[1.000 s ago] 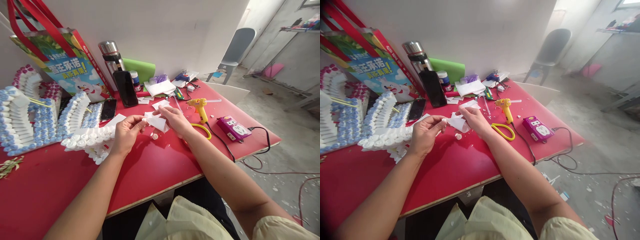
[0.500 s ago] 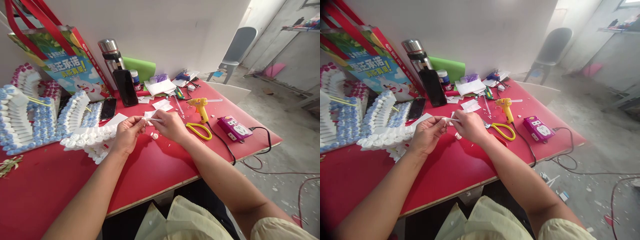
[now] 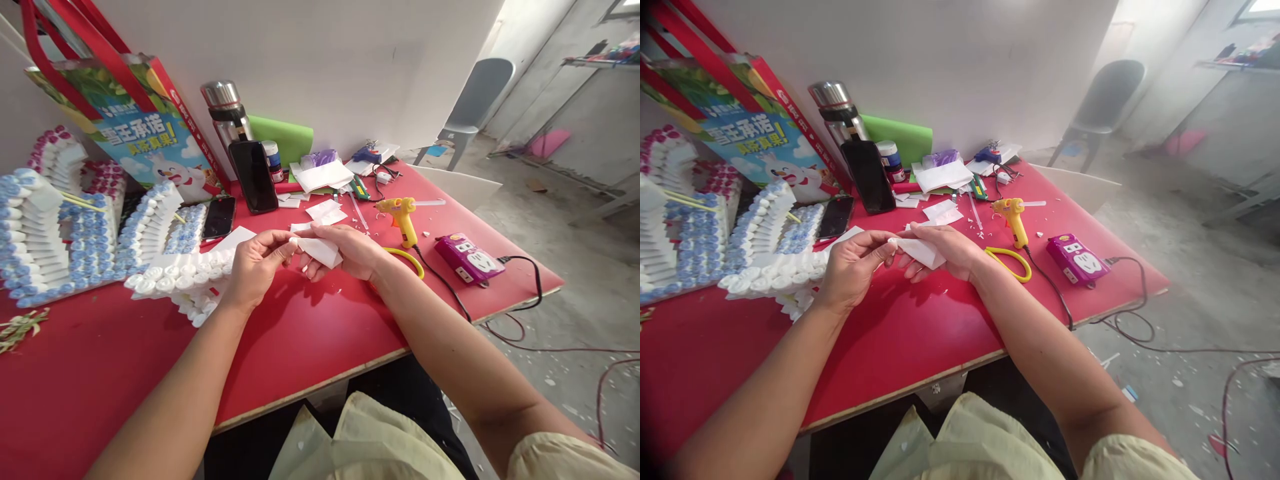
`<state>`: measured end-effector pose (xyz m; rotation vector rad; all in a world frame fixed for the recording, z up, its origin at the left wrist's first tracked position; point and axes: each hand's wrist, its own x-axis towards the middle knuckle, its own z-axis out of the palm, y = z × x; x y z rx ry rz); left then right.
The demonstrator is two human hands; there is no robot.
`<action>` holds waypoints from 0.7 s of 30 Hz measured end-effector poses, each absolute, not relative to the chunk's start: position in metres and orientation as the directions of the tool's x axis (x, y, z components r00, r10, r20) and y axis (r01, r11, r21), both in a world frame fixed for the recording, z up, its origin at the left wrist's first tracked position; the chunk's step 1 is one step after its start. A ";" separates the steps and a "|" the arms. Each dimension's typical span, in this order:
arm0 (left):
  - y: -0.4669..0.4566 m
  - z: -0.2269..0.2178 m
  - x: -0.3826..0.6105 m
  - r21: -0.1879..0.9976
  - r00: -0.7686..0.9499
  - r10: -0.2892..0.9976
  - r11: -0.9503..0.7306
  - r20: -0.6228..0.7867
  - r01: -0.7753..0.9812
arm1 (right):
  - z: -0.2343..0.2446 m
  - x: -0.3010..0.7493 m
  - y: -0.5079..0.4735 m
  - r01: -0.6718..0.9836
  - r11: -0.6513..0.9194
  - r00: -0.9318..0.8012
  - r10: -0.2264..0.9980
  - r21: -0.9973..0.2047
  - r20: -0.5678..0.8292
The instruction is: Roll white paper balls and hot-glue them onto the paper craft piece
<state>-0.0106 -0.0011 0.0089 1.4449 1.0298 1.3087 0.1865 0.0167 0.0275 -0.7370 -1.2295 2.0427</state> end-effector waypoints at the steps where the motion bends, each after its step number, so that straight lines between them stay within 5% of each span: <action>1: -0.001 0.009 -0.011 0.969 0.085 0.966 -0.246 0.244 0.015 | 0.027 0.187 0.016 -0.230 -0.330 -0.617 0.777 -0.916 -0.125; 11: 0.000 0.008 -0.008 0.981 0.019 0.981 -0.193 0.193 -0.001 | 0.015 0.182 0.016 -0.050 0.118 -0.498 0.858 -0.992 0.128; 17: -0.004 0.007 -0.002 0.956 -0.039 0.960 -0.271 0.277 0.115 | 0.017 0.175 0.008 0.316 0.392 -0.275 0.909 -0.864 0.312; 21: -0.009 0.009 0.000 0.917 -0.063 0.931 -0.341 0.360 0.205 | 0.018 0.171 0.001 0.308 0.462 -0.237 0.884 -0.832 0.404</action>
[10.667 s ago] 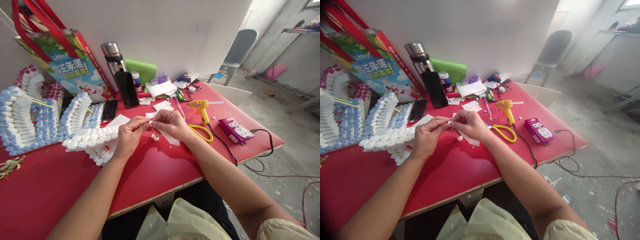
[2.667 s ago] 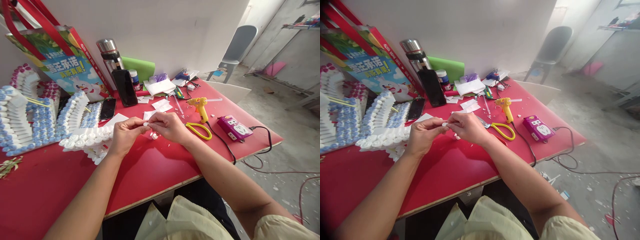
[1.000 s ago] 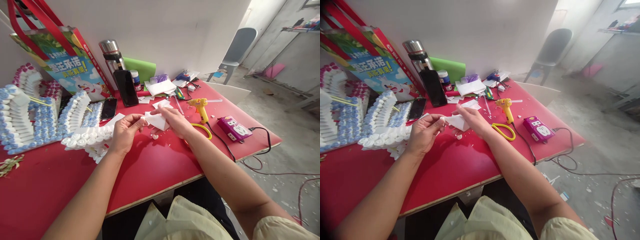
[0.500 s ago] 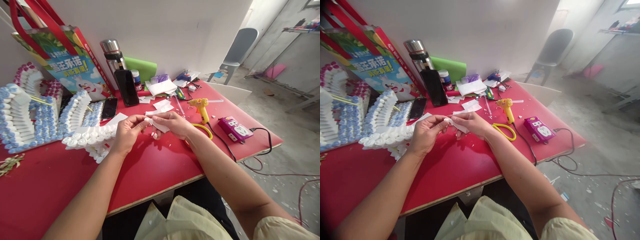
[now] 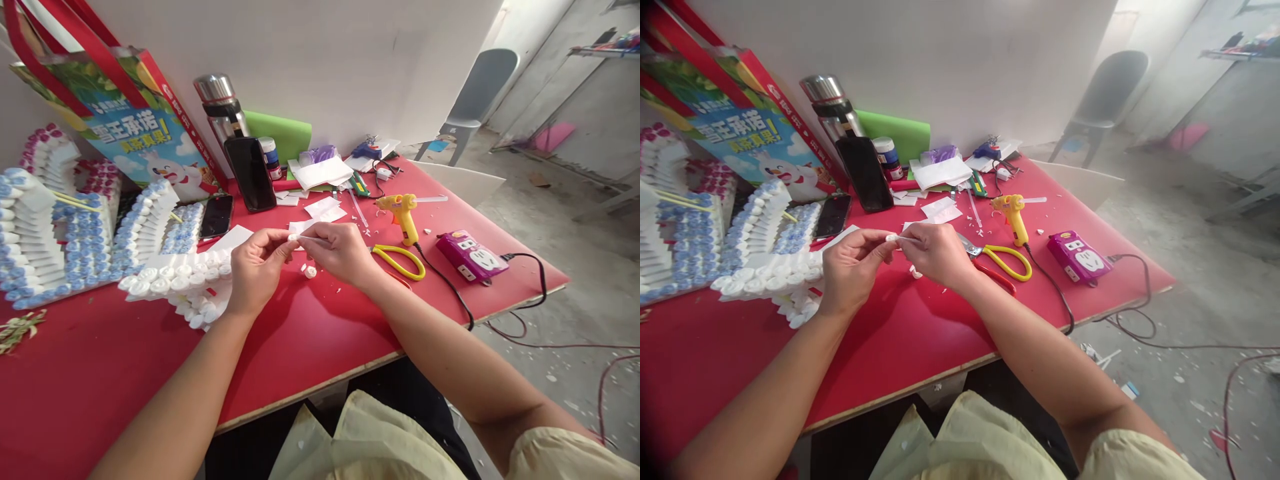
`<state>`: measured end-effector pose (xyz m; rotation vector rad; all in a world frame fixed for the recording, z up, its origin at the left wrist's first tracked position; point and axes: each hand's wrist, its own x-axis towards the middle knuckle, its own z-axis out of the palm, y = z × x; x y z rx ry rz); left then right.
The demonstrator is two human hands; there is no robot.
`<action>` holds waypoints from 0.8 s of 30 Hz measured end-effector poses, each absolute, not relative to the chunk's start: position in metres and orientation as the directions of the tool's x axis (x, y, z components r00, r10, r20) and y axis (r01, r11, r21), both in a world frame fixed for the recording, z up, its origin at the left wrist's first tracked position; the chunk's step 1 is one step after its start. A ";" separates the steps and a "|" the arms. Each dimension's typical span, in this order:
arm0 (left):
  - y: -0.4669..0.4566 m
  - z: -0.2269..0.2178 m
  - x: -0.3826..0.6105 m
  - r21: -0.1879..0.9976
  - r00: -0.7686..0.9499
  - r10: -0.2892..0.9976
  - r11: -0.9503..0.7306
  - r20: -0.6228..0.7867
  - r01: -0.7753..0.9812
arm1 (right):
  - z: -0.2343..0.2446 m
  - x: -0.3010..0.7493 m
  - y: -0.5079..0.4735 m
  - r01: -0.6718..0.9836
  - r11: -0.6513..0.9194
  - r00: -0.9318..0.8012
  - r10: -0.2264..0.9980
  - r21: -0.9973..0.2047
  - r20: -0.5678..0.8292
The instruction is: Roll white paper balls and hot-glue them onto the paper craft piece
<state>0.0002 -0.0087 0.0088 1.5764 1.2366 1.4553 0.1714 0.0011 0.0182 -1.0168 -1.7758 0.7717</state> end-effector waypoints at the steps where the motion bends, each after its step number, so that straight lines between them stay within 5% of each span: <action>1: -0.009 0.009 0.000 0.911 -0.058 0.926 -0.352 0.372 0.214 | 0.019 0.171 0.000 0.268 0.450 -0.247 0.887 -0.852 0.391; 12: -0.006 0.010 -0.009 0.954 0.014 0.959 -0.284 0.284 0.097 | 0.016 0.177 0.001 0.229 0.512 -0.385 0.829 -0.828 0.406; 24: -0.007 0.003 0.001 0.940 -0.053 0.940 -0.333 0.337 0.071 | 0.011 0.170 0.002 0.474 0.615 -0.348 0.788 -0.630 0.507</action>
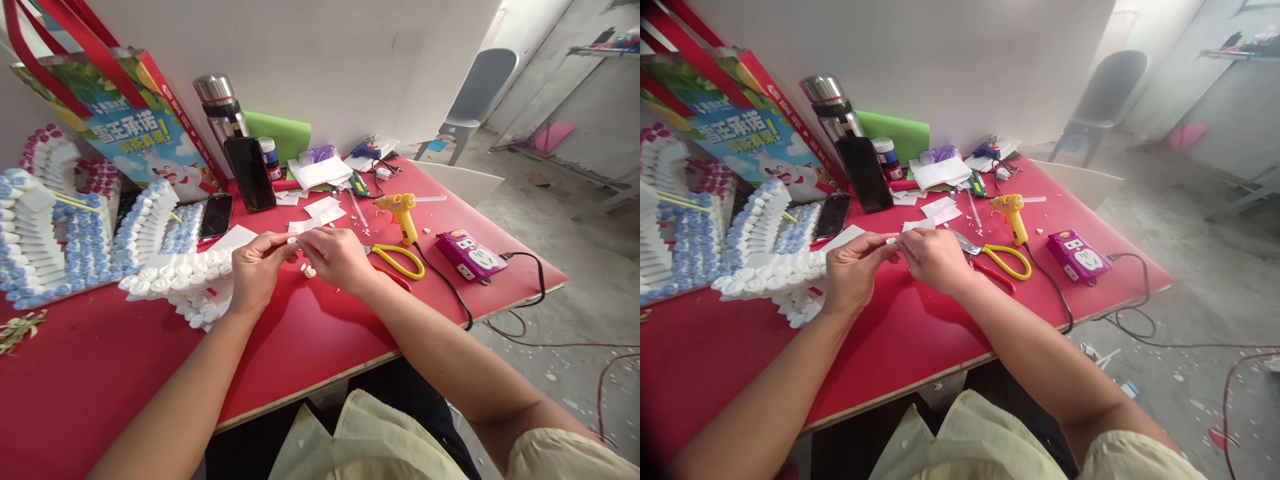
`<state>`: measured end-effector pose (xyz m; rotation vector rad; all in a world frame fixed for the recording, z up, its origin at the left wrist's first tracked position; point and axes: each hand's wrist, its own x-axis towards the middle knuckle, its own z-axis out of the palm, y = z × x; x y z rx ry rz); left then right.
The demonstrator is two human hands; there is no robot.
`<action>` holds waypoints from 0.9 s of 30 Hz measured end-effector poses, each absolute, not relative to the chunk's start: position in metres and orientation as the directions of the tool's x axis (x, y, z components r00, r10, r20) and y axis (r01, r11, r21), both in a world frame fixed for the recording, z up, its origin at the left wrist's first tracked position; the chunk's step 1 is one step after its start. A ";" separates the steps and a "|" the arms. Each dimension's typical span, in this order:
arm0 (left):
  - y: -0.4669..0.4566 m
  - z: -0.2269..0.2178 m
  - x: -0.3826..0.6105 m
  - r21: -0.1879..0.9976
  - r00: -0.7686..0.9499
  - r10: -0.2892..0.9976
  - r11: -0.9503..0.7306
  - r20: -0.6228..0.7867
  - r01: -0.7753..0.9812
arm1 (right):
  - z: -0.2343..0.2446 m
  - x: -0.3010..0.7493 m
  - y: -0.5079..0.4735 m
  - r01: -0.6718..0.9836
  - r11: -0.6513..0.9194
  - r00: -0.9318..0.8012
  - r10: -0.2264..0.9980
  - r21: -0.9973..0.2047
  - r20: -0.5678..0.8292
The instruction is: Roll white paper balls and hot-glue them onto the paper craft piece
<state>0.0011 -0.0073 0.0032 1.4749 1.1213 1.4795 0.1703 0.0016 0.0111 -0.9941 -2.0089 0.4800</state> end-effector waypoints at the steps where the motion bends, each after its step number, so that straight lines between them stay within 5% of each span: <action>1: -0.007 0.003 0.001 0.940 -0.062 0.939 -0.334 0.339 0.074 | 0.013 0.170 0.002 0.430 0.575 -0.345 0.817 -0.696 0.462; 5: -0.004 0.006 -0.002 0.943 -0.060 0.943 -0.321 0.327 0.082 | 0.022 0.173 0.005 0.017 0.130 -0.425 0.899 -0.991 0.111; 7: -0.004 0.008 -0.003 0.944 -0.046 0.945 -0.319 0.323 0.080 | 0.026 0.176 0.008 -0.122 -0.103 -0.479 0.877 -0.987 -0.032; 10: -0.004 0.009 -0.003 0.943 -0.025 0.946 -0.319 0.323 0.093 | 0.026 0.178 0.012 -0.186 -0.250 -0.549 0.829 -0.950 -0.111; 15: -0.003 0.008 -0.005 0.947 -0.013 0.949 -0.314 0.316 0.068 | 0.024 0.181 0.012 -0.188 -0.206 -0.552 0.831 -0.960 -0.070; 27: -0.002 0.008 -0.005 0.968 -0.039 0.967 -0.249 0.250 0.031 | 0.019 0.180 0.010 0.047 0.240 -0.483 0.855 -0.970 0.188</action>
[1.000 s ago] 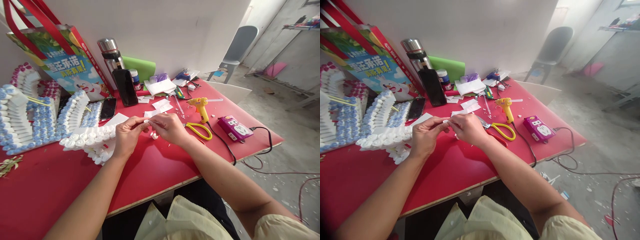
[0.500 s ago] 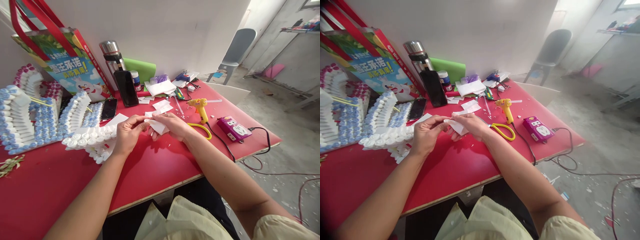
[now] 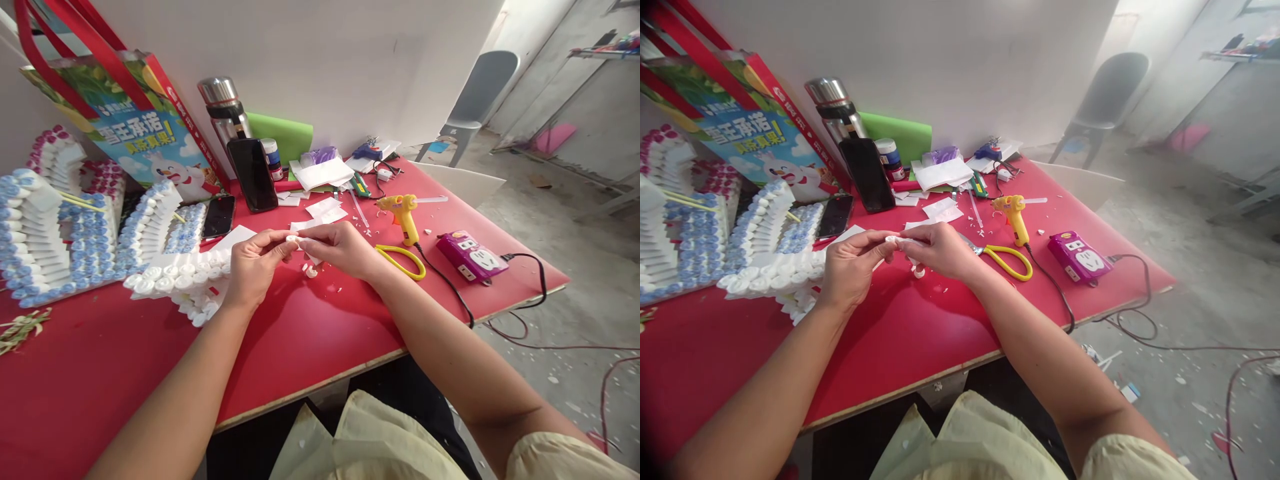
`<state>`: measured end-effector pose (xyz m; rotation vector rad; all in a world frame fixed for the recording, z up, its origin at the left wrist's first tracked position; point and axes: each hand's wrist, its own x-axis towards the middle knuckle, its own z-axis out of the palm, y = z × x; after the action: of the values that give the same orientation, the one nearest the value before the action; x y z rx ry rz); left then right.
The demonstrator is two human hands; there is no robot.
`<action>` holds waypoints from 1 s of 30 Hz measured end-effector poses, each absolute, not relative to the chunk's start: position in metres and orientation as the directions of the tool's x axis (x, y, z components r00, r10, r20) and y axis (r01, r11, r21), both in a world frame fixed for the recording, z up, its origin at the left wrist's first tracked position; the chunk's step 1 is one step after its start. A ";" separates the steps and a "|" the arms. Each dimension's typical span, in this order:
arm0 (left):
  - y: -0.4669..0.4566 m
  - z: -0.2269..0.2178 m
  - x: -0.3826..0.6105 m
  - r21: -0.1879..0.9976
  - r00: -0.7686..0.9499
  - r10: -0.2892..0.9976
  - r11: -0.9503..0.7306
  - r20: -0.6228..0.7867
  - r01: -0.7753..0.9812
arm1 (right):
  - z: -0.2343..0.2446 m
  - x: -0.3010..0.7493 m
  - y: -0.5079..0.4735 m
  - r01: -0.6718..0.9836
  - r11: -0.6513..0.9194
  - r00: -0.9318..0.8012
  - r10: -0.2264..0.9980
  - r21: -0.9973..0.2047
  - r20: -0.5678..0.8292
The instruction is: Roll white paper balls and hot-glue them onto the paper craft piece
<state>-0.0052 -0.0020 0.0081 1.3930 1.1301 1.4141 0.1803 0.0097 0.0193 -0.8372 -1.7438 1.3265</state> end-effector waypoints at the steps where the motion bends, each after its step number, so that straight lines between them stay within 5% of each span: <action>1: -0.002 0.008 -0.005 0.969 -0.041 0.968 -0.246 0.247 0.020 | 0.018 0.180 0.009 0.080 0.262 -0.453 0.869 -0.962 0.199; 6: -0.002 0.005 -0.003 0.969 -0.068 0.967 -0.246 0.244 -0.020 | 0.015 0.176 0.005 0.284 0.375 -0.320 0.905 -0.882 0.281; 12: -0.002 0.004 -0.004 0.965 -0.057 0.966 -0.256 0.253 -0.053 | 0.013 0.175 0.003 0.385 0.648 -0.330 0.761 -0.657 0.558; 22: 0.000 0.003 -0.009 0.954 0.010 0.954 -0.298 0.299 -0.033 | 0.011 0.181 0.007 0.359 0.722 -0.444 0.689 -0.591 0.573; 30: 0.000 -0.002 -0.007 0.963 0.036 0.963 -0.268 0.267 0.035 | 0.009 0.179 0.008 0.404 0.635 -0.420 0.768 -0.658 0.483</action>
<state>-0.0073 0.0005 -0.0016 1.4504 1.0748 1.3631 0.1787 0.0081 0.0090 -0.9137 -2.0532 0.5765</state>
